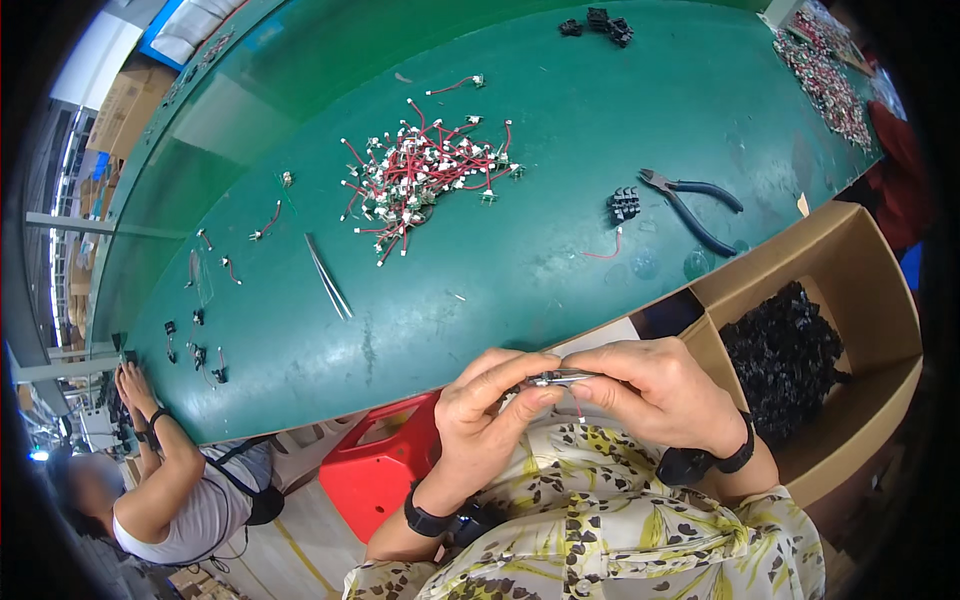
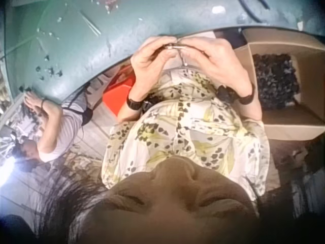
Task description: The person sits at a green workbench and uses tweezers to insert small red and white wires into black plastic connectors. They repeatedly pick up a connector, insert a wire, and place the finished unit on the table. A pair of pliers and a pile of loose wires are visible on the table.
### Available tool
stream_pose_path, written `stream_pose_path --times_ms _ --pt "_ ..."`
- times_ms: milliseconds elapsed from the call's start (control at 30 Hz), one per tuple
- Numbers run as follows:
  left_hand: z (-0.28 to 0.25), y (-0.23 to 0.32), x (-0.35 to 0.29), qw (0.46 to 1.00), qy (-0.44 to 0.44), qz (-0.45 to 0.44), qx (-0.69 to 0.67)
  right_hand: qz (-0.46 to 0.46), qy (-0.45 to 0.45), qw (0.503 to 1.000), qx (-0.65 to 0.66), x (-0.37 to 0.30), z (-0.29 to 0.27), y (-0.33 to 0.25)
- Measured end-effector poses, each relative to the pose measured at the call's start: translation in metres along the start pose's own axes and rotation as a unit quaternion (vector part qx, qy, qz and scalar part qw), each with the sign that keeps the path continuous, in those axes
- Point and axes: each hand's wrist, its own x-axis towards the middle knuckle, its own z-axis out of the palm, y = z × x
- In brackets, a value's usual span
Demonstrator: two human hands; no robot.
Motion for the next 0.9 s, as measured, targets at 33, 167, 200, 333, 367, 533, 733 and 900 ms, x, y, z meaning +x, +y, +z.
stream_pose_path --times_ms 33,167,200,333,367,533,733,900 --pt "0.0 0.0 0.001 1.0 -0.003 -0.007 -0.007 0.002 0.001 1.0 -0.005 0.0 0.0 0.0" --pt "0.0 -0.004 0.001 1.0 -0.001 0.018 0.015 0.006 0.006 0.999 -0.052 0.0 0.0 -0.002" --pt "0.001 -0.005 0.001 1.0 0.001 0.016 0.021 0.003 0.014 0.998 -0.063 0.001 0.001 -0.002" --pt "0.004 -0.006 0.0 0.997 0.024 0.03 0.071 0.005 0.034 0.994 -0.104 0.002 0.006 -0.005" --pt "0.005 -0.005 0.0 0.996 0.029 0.025 0.084 0.009 0.035 0.993 -0.115 0.002 0.007 -0.005" --pt "0.009 -0.001 0.005 0.995 0.067 0.011 0.077 -0.014 0.068 0.99 -0.122 0.006 0.012 -0.001" --pt "0.0 0.008 0.002 0.993 0.092 -0.073 -0.025 0.022 0.048 0.998 -0.024 0.007 -0.005 -0.013" --pt "-0.012 0.0 -0.002 0.993 0.055 -0.015 -0.1 0.06 -0.005 0.998 0.034 0.007 -0.01 -0.029"
